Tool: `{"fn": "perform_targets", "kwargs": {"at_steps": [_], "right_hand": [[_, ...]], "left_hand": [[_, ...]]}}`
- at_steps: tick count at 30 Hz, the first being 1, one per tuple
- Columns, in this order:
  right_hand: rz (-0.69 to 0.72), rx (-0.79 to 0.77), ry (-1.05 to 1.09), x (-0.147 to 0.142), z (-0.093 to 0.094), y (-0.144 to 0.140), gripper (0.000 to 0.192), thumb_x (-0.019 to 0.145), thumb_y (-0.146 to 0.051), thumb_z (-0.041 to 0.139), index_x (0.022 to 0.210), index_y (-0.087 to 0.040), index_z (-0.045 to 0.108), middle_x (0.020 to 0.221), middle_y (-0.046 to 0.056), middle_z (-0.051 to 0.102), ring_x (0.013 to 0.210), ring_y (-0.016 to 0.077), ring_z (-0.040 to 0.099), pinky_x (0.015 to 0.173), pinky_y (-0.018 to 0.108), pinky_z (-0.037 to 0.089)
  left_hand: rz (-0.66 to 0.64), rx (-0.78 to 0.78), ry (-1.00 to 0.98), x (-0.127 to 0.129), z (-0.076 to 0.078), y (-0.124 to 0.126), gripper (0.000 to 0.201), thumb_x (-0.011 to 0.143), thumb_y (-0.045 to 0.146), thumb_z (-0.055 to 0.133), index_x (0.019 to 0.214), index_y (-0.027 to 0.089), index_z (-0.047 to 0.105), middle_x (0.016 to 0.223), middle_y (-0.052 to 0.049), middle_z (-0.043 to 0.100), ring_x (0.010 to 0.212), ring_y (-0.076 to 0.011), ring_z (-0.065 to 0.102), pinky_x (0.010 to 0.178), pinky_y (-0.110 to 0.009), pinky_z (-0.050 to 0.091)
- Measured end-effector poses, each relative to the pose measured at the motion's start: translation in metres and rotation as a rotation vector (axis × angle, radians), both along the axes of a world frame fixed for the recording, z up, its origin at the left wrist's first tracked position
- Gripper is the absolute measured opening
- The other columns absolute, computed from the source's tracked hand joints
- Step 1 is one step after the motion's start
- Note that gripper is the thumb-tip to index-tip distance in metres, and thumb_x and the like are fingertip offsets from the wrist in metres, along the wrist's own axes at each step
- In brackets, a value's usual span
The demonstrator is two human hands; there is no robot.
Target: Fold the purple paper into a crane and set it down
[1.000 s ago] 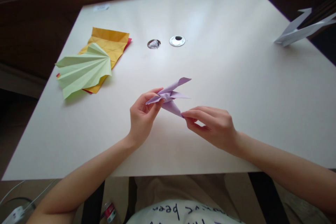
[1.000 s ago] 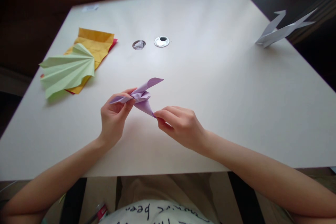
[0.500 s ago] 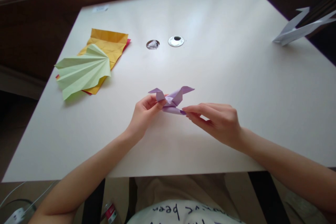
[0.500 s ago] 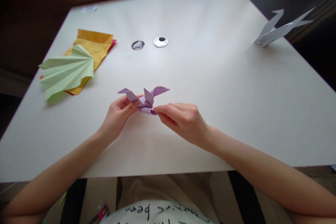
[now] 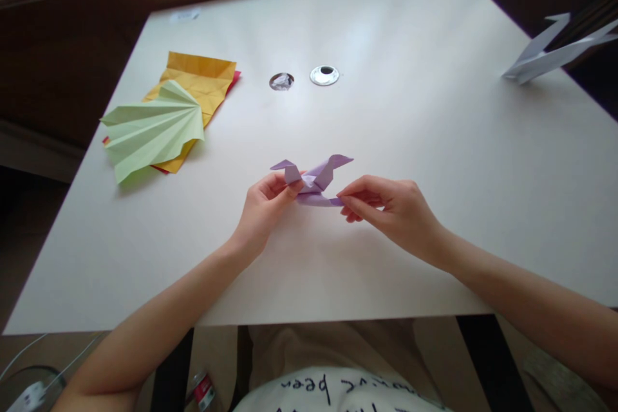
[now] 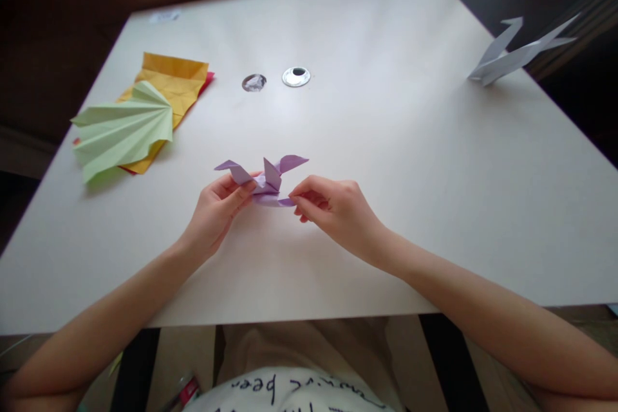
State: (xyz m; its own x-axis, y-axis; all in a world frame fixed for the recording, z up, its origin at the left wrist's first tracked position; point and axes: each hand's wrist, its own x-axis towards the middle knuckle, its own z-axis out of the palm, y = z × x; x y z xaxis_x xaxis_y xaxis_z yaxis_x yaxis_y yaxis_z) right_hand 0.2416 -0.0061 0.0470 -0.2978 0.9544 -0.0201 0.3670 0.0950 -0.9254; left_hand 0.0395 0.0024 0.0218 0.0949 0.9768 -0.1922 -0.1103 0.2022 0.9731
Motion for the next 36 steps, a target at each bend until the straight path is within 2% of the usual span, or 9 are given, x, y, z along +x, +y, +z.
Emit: {"fn": "perform_targets", "kwargs": {"at_steps": [4,7,10,13,16,19,25,30,36], "right_hand": [[0.028,-0.285,0.082,-0.002,0.001,0.003,0.015,0.079,-0.031,0.060,0.076,-0.016,0.060,0.050,-0.003,0.060,0.041,0.0077,0.054,0.041,0.018,0.044],[0.037,-0.483,0.207,-0.004,0.001,0.007,0.017,0.077,-0.031,0.062,0.072,-0.015,0.059,0.052,-0.001,0.061,0.042,0.0066,0.053,0.040,0.017,0.041],[0.018,-0.588,0.290,-0.004,0.000,0.010,0.015,0.075,-0.028,0.064,0.072,-0.014,0.059,0.058,0.001,0.064,0.047,0.0059,0.055,0.045,0.016,0.044],[0.003,-0.625,0.326,-0.003,-0.002,0.010,0.014,0.075,-0.027,0.065,0.072,-0.014,0.060,0.065,0.002,0.066,0.054,0.0071,0.060,0.053,0.017,0.048],[-0.009,-0.631,0.344,-0.003,-0.002,0.009,0.020,0.077,-0.033,0.062,0.071,-0.014,0.061,0.068,0.003,0.068,0.057,0.0091,0.063,0.056,0.019,0.051],[-0.009,-0.618,0.336,-0.003,-0.003,0.009,0.025,0.077,-0.038,0.062,0.069,-0.014,0.061,0.069,0.003,0.068,0.059,0.0102,0.064,0.057,0.020,0.052],[0.011,-0.602,0.295,-0.004,-0.008,0.009,0.016,0.072,-0.030,0.068,0.072,-0.015,0.063,0.069,0.001,0.067,0.064,0.0122,0.066,0.063,0.022,0.053],[0.008,-0.687,0.323,-0.003,-0.011,0.011,0.021,0.072,-0.029,0.069,0.089,-0.017,0.066,0.075,0.003,0.070,0.069,0.0117,0.066,0.067,0.023,0.053],[0.059,-0.766,0.323,-0.002,-0.014,0.013,0.022,0.069,-0.028,0.072,0.086,-0.013,0.069,0.077,0.006,0.071,0.071,0.0121,0.067,0.070,0.023,0.054]], "left_hand": [[0.031,0.127,0.064,0.003,0.004,-0.003,0.026,0.076,0.032,0.067,0.098,0.017,0.066,0.102,-0.007,0.068,0.092,-0.0181,0.063,0.080,-0.028,0.049],[0.051,0.254,0.095,0.005,0.007,-0.007,0.017,0.077,0.029,0.066,0.089,0.017,0.065,0.108,-0.008,0.065,0.098,-0.0203,0.062,0.081,-0.030,0.051],[0.066,0.395,0.158,0.005,0.007,-0.010,0.007,0.078,0.023,0.064,0.081,0.017,0.063,0.108,-0.007,0.065,0.102,-0.0191,0.061,0.081,-0.028,0.052],[0.061,0.497,0.239,0.004,0.007,-0.012,0.004,0.078,0.019,0.064,0.081,0.018,0.062,0.108,-0.006,0.065,0.103,-0.0178,0.060,0.081,-0.026,0.052],[0.062,0.528,0.279,0.004,0.007,-0.013,0.005,0.078,0.018,0.063,0.082,0.018,0.061,0.108,-0.007,0.065,0.103,-0.0179,0.061,0.083,-0.028,0.052],[0.055,0.524,0.259,0.005,0.007,-0.014,0.005,0.078,0.017,0.063,0.083,0.018,0.061,0.109,-0.007,0.064,0.104,-0.0182,0.060,0.085,-0.029,0.051],[0.060,0.565,0.186,0.006,0.003,-0.016,0.008,0.077,0.015,0.064,0.084,0.018,0.062,0.110,-0.008,0.063,0.109,-0.0208,0.057,0.090,-0.034,0.049],[0.102,0.668,0.192,0.004,0.000,-0.017,0.015,0.075,0.009,0.064,0.085,0.020,0.063,0.110,-0.008,0.064,0.107,-0.0218,0.058,0.089,-0.035,0.049],[0.116,0.712,0.223,0.004,0.001,-0.017,0.015,0.075,0.010,0.064,0.085,0.021,0.063,0.110,-0.007,0.064,0.106,-0.0226,0.058,0.088,-0.037,0.050]]}}
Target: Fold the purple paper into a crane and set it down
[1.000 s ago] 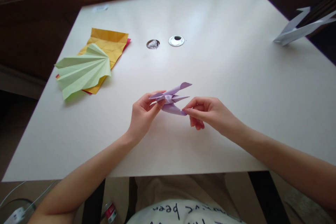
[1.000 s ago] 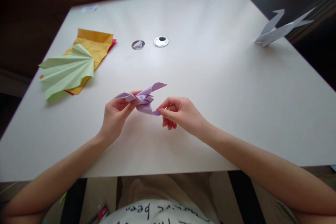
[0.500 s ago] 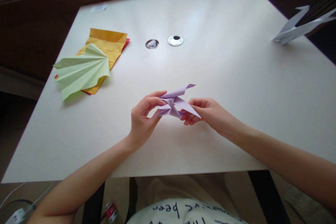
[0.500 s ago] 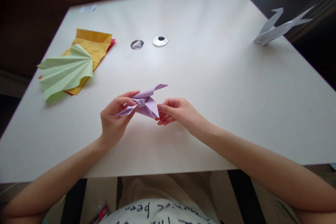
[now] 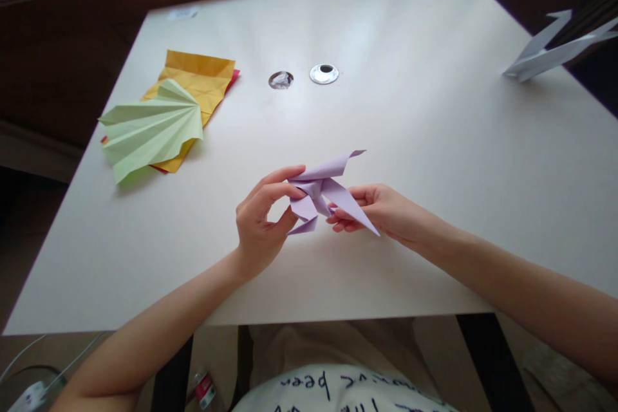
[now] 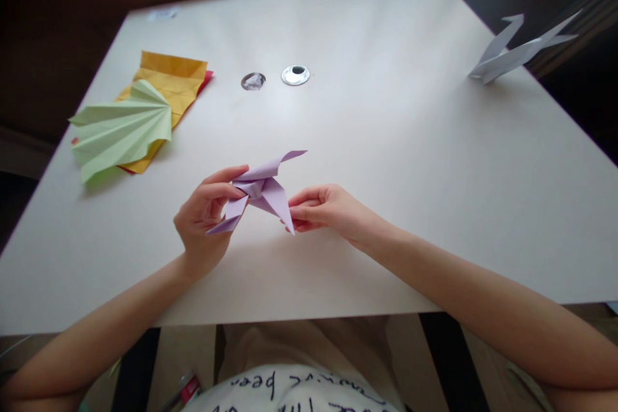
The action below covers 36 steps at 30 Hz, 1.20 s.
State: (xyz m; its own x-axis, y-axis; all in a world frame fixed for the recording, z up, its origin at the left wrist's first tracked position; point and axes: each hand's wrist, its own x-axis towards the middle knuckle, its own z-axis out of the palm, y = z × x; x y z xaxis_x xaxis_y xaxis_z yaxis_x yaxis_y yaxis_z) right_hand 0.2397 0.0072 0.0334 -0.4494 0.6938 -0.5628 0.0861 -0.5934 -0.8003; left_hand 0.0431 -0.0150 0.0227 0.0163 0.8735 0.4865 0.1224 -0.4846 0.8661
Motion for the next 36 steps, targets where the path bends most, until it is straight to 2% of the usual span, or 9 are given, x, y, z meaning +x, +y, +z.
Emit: {"fn": "perform_targets", "kwargs": {"at_steps": [4,9,11,14,18,23,25,29,36], "right_hand": [[-0.030,0.056,-0.064,-0.001,0.004,-0.001,0.022,0.067,-0.029,0.073,0.082,-0.014,0.069,0.074,0.006,0.071,0.069,0.0138,0.067,0.069,0.025,0.056],[-0.087,0.304,-0.200,-0.004,0.013,-0.006,0.026,0.070,-0.025,0.071,0.094,-0.017,0.068,0.076,0.003,0.071,0.070,0.0147,0.068,0.068,0.026,0.057],[-0.050,0.291,-0.193,-0.004,0.012,-0.007,0.022,0.070,-0.025,0.070,0.091,-0.016,0.069,0.076,0.004,0.072,0.071,0.0154,0.068,0.069,0.027,0.057],[0.008,0.180,-0.112,-0.002,0.006,-0.004,0.018,0.068,-0.027,0.072,0.082,-0.016,0.070,0.075,0.005,0.072,0.073,0.0161,0.069,0.071,0.028,0.057],[0.039,0.060,-0.035,0.001,-0.001,0.000,0.022,0.068,-0.030,0.072,0.083,-0.015,0.070,0.078,0.006,0.072,0.073,0.0158,0.069,0.071,0.027,0.057],[0.001,0.072,-0.068,0.000,0.004,-0.002,0.020,0.068,-0.030,0.072,0.082,-0.016,0.070,0.076,0.005,0.072,0.074,0.0155,0.069,0.072,0.026,0.056],[-0.054,0.170,-0.115,-0.002,0.010,-0.004,0.016,0.067,-0.028,0.072,0.079,-0.017,0.071,0.074,0.003,0.072,0.073,0.0156,0.068,0.069,0.026,0.056],[-0.169,0.504,-0.228,-0.005,0.018,-0.012,0.010,0.071,-0.025,0.067,0.080,-0.020,0.071,0.077,0.001,0.072,0.071,0.0155,0.067,0.065,0.026,0.055],[-0.178,0.967,-0.439,-0.005,0.011,-0.024,0.013,0.079,-0.019,0.060,0.084,-0.026,0.070,0.083,-0.004,0.072,0.071,0.0151,0.068,0.066,0.027,0.056]], "left_hand": [[0.009,-0.019,0.002,0.000,0.000,0.000,0.013,0.075,0.013,0.065,0.085,0.021,0.063,0.110,-0.008,0.064,0.107,-0.0229,0.058,0.088,-0.037,0.050],[-0.004,-0.018,-0.027,0.001,0.001,0.000,0.015,0.075,0.011,0.064,0.085,0.021,0.064,0.109,-0.007,0.064,0.107,-0.0226,0.058,0.087,-0.036,0.051],[-0.001,-0.002,-0.013,0.000,0.001,-0.001,0.014,0.075,0.012,0.064,0.085,0.022,0.063,0.110,-0.007,0.064,0.107,-0.0227,0.058,0.086,-0.036,0.051],[0.013,0.050,0.024,-0.001,0.001,-0.001,0.013,0.075,0.014,0.065,0.086,0.022,0.062,0.110,-0.006,0.064,0.106,-0.0222,0.059,0.085,-0.036,0.051],[0.010,0.088,0.031,-0.002,-0.001,-0.001,0.016,0.076,0.013,0.064,0.087,0.023,0.062,0.111,-0.004,0.063,0.105,-0.0214,0.059,0.086,-0.037,0.051],[0.011,0.062,0.015,-0.002,-0.002,0.000,0.015,0.075,0.014,0.064,0.087,0.023,0.062,0.111,-0.005,0.063,0.105,-0.0222,0.059,0.087,-0.037,0.051],[0.021,0.057,0.016,-0.001,-0.002,0.000,0.013,0.075,0.016,0.065,0.086,0.023,0.062,0.110,-0.006,0.064,0.105,-0.0225,0.059,0.086,-0.037,0.051],[0.025,0.038,-0.009,0.000,-0.001,0.000,0.012,0.075,0.016,0.066,0.084,0.022,0.062,0.109,-0.006,0.064,0.105,-0.0225,0.059,0.086,-0.037,0.051],[0.071,-0.087,-0.040,0.003,0.007,0.002,0.005,0.078,0.019,0.064,0.083,0.019,0.062,0.107,-0.005,0.064,0.105,-0.0194,0.059,0.083,-0.030,0.050]]}}
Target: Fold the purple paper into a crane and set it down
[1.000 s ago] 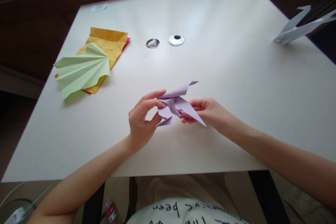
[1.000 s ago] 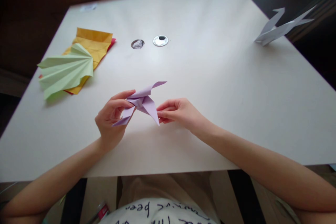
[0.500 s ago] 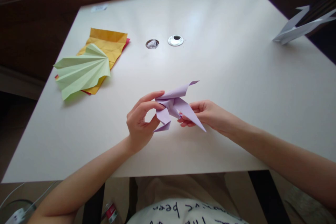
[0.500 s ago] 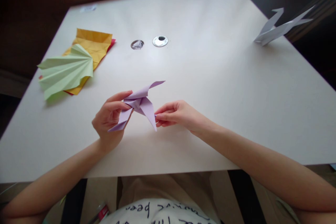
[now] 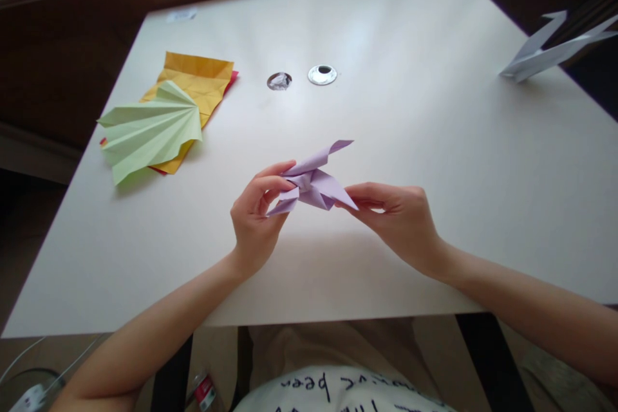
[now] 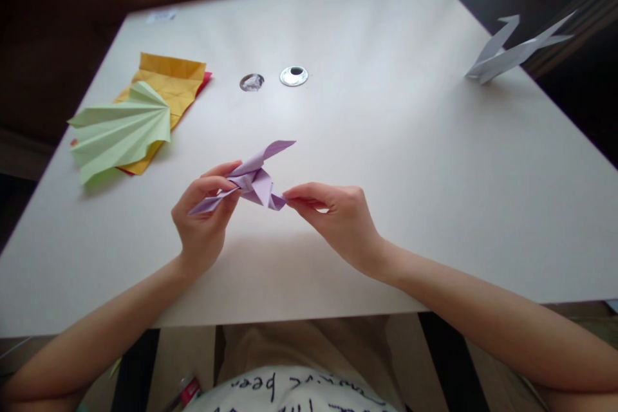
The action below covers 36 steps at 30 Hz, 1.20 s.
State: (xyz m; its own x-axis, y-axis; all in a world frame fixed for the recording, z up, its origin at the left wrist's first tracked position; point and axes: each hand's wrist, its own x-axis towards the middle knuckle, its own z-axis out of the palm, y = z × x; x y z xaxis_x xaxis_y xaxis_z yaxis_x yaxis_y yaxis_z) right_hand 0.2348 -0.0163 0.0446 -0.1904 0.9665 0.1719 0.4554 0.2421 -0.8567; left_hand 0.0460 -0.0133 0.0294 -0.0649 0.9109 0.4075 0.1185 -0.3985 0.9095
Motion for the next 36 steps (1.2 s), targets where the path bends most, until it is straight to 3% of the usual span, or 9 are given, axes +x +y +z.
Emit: {"fn": "perform_targets", "kwargs": {"at_steps": [7,11,16,21,27,36], "right_hand": [[0.161,0.467,-0.247,0.005,0.002,-0.002,0.023,0.083,-0.012,0.054,0.094,-0.027,0.068,0.092,-0.001,0.072,0.082,0.0143,0.069,0.070,0.024,0.056],[0.208,0.587,-0.303,0.011,0.004,-0.001,0.026,0.083,-0.010,0.054,0.100,-0.026,0.066,0.096,0.000,0.071,0.086,0.0147,0.068,0.073,0.024,0.056],[0.180,0.593,-0.238,0.012,0.004,0.004,0.025,0.082,-0.009,0.056,0.096,-0.026,0.066,0.093,-0.001,0.072,0.083,0.0131,0.069,0.070,0.022,0.057],[0.114,0.596,-0.159,0.011,0.002,0.011,0.019,0.079,-0.007,0.060,0.088,-0.022,0.068,0.083,0.001,0.073,0.074,0.0122,0.069,0.066,0.019,0.056],[0.083,0.578,-0.125,0.013,0.003,0.014,0.019,0.078,-0.008,0.061,0.087,-0.023,0.068,0.083,0.001,0.073,0.074,0.0135,0.069,0.065,0.022,0.056],[0.095,0.620,-0.104,0.017,0.003,0.019,0.021,0.078,-0.007,0.061,0.088,-0.024,0.068,0.084,0.000,0.073,0.076,0.0139,0.070,0.063,0.021,0.058]], "left_hand": [[-0.018,-0.275,-0.172,0.002,0.000,0.007,0.012,0.078,0.026,0.065,0.086,0.019,0.066,0.104,-0.005,0.066,0.096,-0.0182,0.062,0.081,-0.029,0.049],[-0.050,-0.452,-0.225,-0.001,-0.002,0.011,0.024,0.075,0.033,0.068,0.095,0.019,0.067,0.101,-0.005,0.067,0.094,-0.0177,0.061,0.084,-0.029,0.048],[-0.194,-0.661,-0.291,-0.007,-0.004,0.016,0.025,0.074,0.036,0.068,0.092,0.018,0.068,0.093,-0.003,0.067,0.088,-0.0151,0.061,0.083,-0.028,0.047],[-0.370,-0.807,-0.306,-0.011,-0.003,0.020,0.026,0.078,0.038,0.064,0.094,0.018,0.065,0.097,-0.004,0.067,0.095,-0.0172,0.059,0.083,-0.029,0.045],[-0.499,-0.804,-0.209,-0.014,0.001,0.021,0.035,0.070,0.028,0.073,0.102,0.020,0.060,0.099,-0.003,0.066,0.096,-0.0176,0.059,0.083,-0.028,0.043],[-0.570,-0.776,-0.169,-0.014,0.000,0.020,0.043,0.065,0.022,0.077,0.103,0.020,0.057,0.099,-0.004,0.067,0.094,-0.0197,0.062,0.083,-0.032,0.045]]}}
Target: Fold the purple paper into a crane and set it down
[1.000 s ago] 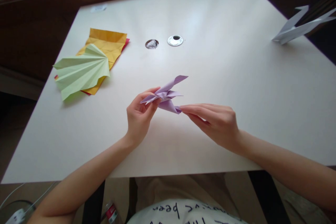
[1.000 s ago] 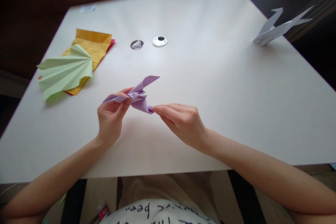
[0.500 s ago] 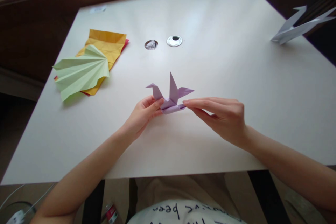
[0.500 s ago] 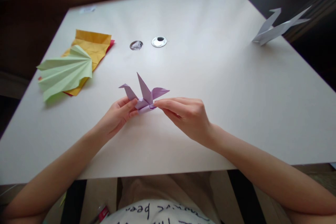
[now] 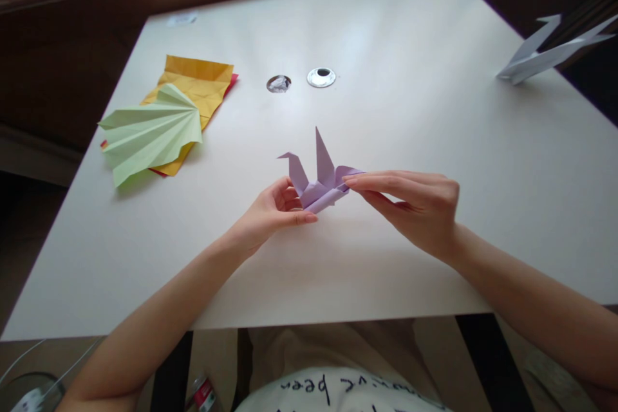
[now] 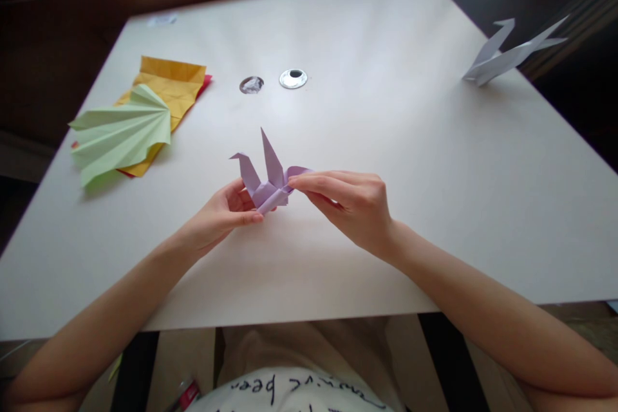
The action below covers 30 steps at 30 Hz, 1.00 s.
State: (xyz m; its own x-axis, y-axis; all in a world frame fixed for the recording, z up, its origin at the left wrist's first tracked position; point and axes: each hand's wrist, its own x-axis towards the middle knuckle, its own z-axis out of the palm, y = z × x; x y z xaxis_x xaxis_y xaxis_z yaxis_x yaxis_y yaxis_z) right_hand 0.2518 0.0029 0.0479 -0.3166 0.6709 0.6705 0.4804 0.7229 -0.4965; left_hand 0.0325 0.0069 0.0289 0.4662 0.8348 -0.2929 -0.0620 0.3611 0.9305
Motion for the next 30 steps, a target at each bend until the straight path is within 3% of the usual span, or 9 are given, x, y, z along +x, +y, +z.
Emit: {"fn": "perform_targets", "kwargs": {"at_steps": [6,12,18,25,30], "right_hand": [[0.055,0.036,-0.005,0.002,-0.001,0.002,0.023,0.077,-0.005,0.061,0.089,-0.024,0.068,0.085,0.002,0.073,0.079,0.0157,0.070,0.070,0.025,0.059],[0.037,0.005,0.008,0.001,-0.003,0.003,0.021,0.076,-0.007,0.062,0.088,-0.023,0.069,0.083,0.002,0.073,0.075,0.0150,0.069,0.064,0.024,0.058],[0.025,-0.148,0.098,-0.002,-0.002,0.003,0.018,0.076,-0.010,0.063,0.087,-0.023,0.069,0.083,0.002,0.073,0.073,0.0140,0.068,0.066,0.026,0.058],[0.076,-0.498,0.227,-0.003,0.002,0.001,0.014,0.078,-0.019,0.063,0.091,-0.019,0.067,0.088,0.003,0.071,0.082,0.0155,0.068,0.077,0.029,0.059],[0.045,-0.501,0.151,-0.005,0.002,0.003,0.009,0.075,-0.018,0.065,0.083,-0.020,0.068,0.080,0.000,0.071,0.071,0.0123,0.068,0.071,0.023,0.059]], "left_hand": [[0.039,-0.009,0.048,0.001,-0.001,-0.001,0.035,0.069,0.024,0.074,0.100,0.020,0.058,0.095,-0.004,0.068,0.088,-0.0168,0.063,0.080,-0.029,0.045],[0.124,0.071,0.083,0.005,-0.001,-0.002,0.030,0.069,0.024,0.074,0.094,0.019,0.058,0.086,-0.001,0.068,0.080,-0.0136,0.063,0.072,-0.024,0.047],[0.219,0.239,0.094,0.007,-0.002,-0.004,0.026,0.070,0.021,0.071,0.092,0.017,0.057,0.091,-0.002,0.065,0.088,-0.0155,0.063,0.077,-0.026,0.051],[0.266,0.401,0.152,0.008,-0.004,-0.008,0.020,0.072,0.019,0.069,0.089,0.018,0.057,0.090,0.000,0.061,0.087,-0.0141,0.062,0.079,-0.027,0.053],[0.267,0.455,0.218,0.009,-0.001,-0.010,0.020,0.074,0.021,0.067,0.091,0.019,0.057,0.092,0.000,0.061,0.088,-0.0145,0.061,0.081,-0.029,0.053]]}}
